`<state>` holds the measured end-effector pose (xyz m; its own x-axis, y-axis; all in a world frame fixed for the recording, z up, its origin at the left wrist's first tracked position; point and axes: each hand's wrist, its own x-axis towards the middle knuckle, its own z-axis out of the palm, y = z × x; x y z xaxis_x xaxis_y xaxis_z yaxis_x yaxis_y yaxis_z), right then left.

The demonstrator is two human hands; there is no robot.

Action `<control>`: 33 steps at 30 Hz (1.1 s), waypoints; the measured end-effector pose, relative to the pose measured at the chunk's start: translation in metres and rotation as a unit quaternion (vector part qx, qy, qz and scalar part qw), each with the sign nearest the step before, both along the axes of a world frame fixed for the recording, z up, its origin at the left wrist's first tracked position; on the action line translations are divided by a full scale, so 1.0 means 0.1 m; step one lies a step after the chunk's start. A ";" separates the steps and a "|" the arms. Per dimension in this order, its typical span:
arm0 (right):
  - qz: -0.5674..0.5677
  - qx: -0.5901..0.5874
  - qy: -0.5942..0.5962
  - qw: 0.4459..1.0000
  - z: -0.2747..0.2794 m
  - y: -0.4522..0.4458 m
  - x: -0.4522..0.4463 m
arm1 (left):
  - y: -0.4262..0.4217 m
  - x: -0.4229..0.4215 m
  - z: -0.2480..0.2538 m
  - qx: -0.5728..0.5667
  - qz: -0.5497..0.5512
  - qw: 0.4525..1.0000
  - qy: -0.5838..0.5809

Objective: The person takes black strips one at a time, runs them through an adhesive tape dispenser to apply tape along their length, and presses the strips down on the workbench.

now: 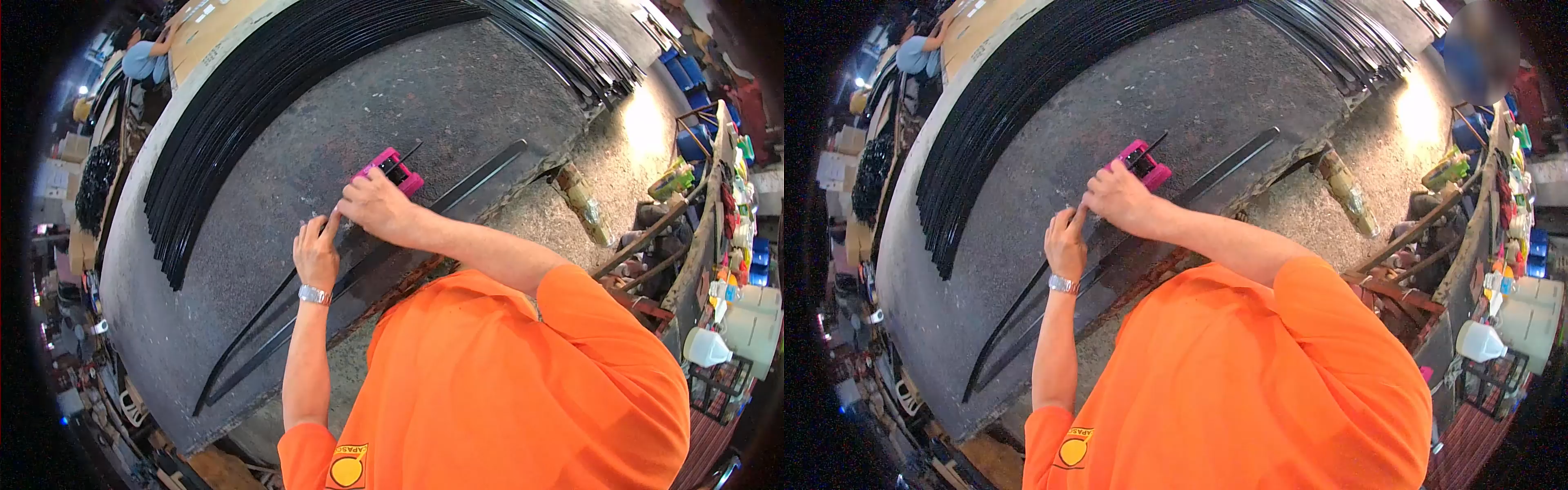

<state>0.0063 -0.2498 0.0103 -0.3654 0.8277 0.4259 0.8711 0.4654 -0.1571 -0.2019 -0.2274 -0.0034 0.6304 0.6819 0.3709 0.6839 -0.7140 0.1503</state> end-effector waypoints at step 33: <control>-0.455 -0.210 -0.205 0.841 0.35 -1.01 5.58 | 0.07 1.32 0.20 -0.015 0.096 0.993 0.059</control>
<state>0.5644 -0.3511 0.0452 0.4563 0.8896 0.0188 0.8574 -0.4452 0.2583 -0.0697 -0.2203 0.0169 0.5253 0.8036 0.2798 0.8215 -0.5647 0.0794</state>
